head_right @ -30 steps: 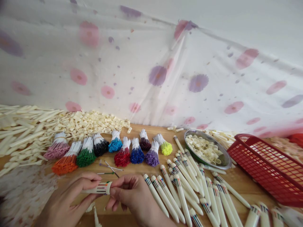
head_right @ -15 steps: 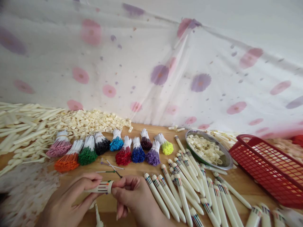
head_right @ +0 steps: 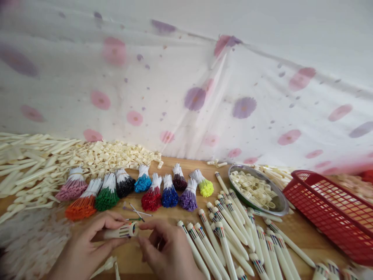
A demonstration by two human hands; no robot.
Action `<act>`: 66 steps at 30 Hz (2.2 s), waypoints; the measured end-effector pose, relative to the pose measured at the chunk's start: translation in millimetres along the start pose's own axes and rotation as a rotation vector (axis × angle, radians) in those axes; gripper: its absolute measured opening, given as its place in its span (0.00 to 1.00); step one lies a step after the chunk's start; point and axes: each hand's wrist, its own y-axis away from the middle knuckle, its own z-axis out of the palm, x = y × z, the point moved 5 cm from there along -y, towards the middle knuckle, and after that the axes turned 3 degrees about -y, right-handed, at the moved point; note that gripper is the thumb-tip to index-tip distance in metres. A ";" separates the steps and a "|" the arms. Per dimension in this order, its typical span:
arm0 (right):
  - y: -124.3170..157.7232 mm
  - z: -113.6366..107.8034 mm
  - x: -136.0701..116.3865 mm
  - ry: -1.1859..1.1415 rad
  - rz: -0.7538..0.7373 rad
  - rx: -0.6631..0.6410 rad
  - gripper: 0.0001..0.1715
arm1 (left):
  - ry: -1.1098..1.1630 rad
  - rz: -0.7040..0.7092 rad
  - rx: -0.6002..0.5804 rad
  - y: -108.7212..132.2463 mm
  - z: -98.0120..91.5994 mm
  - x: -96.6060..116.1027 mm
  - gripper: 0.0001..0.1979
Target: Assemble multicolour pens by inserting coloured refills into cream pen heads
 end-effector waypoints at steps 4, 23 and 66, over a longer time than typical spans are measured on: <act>2.5 -12.8 7.4 0.435 -0.193 -0.006 0.06 | 0.185 -0.137 -0.001 -8.7 -6.1 -10.2 0.10; 24.0 -39.7 -47.8 0.523 -0.586 0.215 0.10 | 0.483 -0.129 -0.148 -8.5 -4.4 -12.8 0.10; 23.1 -6.0 -74.1 0.789 -0.836 0.191 0.17 | 0.546 -0.027 -0.127 -7.2 -0.8 -9.6 0.10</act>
